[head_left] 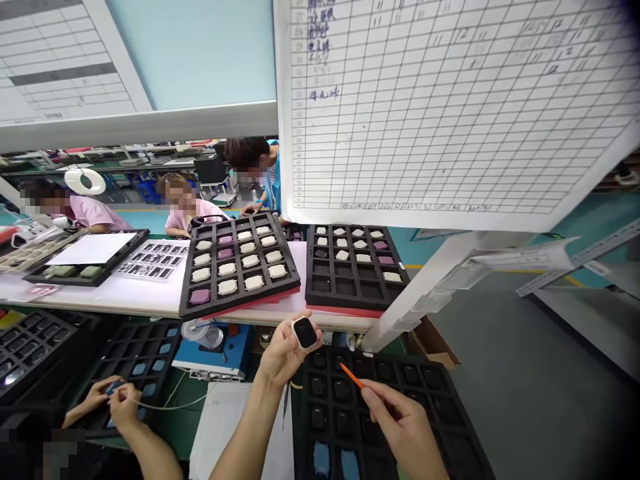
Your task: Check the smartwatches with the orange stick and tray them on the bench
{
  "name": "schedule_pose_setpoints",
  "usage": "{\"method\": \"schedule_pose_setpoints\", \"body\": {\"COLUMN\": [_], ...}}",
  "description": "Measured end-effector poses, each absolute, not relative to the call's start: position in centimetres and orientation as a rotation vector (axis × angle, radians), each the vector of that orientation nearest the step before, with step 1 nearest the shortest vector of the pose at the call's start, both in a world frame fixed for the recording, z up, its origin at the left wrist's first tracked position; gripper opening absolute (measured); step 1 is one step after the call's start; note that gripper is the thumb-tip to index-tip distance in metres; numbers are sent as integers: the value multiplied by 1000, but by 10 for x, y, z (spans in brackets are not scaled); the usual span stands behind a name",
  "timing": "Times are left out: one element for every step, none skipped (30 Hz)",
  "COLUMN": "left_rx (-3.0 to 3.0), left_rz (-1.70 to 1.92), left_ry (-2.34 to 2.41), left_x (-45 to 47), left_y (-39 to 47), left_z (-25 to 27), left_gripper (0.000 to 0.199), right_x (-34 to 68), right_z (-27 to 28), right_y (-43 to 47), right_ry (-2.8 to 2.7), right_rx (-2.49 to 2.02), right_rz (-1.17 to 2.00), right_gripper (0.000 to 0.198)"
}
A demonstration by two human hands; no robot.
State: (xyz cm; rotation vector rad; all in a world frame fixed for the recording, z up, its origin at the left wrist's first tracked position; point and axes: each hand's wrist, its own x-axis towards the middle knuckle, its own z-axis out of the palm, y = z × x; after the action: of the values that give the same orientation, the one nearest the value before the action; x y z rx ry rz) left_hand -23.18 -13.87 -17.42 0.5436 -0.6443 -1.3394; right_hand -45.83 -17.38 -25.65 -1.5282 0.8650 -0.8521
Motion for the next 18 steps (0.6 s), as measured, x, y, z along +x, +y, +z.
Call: {"method": "schedule_pose_setpoints", "body": {"left_rx": [551,561,570,578,584,587,591,595,600,606,612,617,622,626,630,633,635,635], "left_rz": [-1354,-1367,-1378,-1390,-1400,-1410,-1419,-1428,-1433,-1434,-1435,-1436,-1437,-1439,-1440,-1442,-1442,-1443], "left_ry": [-654,-659,-658,-650,-636,-619,-601,-585,-573,-566,-563,-563,-564,-564,-565,-565,-566,-568], "left_x": [-231,-231,-231,-232,-233,-234,-235,-236,-237,-238,-239,-240,-240,-240,-241,-241,-241,-242], "left_y": [-134,-129,-125,-122,-119,-116,-114,-113,-111,-110,-108,-107,-105,-104,-102,-101,-100,-99], "left_z": [-172,-170,-169,-167,-166,-166,-166,-166,-166,-167,-167,-167,-167,-167,-167,-166,-166,-166], "left_gripper": [58,56,53,49,45,42,39,37,36,36,36,35,35,36,36,37,37,37], "right_x": [-458,-457,-456,-455,-453,-451,-449,-446,-444,-442,-441,-439,-438,-437,-436,-435,-433,-432], "right_z": [-256,-253,-250,-246,-240,-234,-228,-222,-216,-211,-207,-204,-202,-200,-199,-198,-197,-196], "right_y": [-173,-172,-171,-169,-167,-165,-163,-161,-159,-157,-156,-155,-154,-153,-153,-152,-152,-151], "right_ry": [863,857,848,839,832,823,814,805,795,786,778,774,771,768,766,765,761,757], "right_rx": [-1532,-1535,-1540,-1545,-1551,-1558,-1567,-1576,-1586,-1598,-1612,-1625,-1638,-1650,-1661,-1669,-1674,-1679], "right_rz": [-861,-877,-899,-928,-959,-989,-1020,-1047,-1067,-1083,-1093,-1104,-1109,-1112,-1116,-1118,-1118,-1118], "right_gripper": [52,50,49,47,45,43,42,40,39,38,36,35,35,35,35,35,35,35]}}
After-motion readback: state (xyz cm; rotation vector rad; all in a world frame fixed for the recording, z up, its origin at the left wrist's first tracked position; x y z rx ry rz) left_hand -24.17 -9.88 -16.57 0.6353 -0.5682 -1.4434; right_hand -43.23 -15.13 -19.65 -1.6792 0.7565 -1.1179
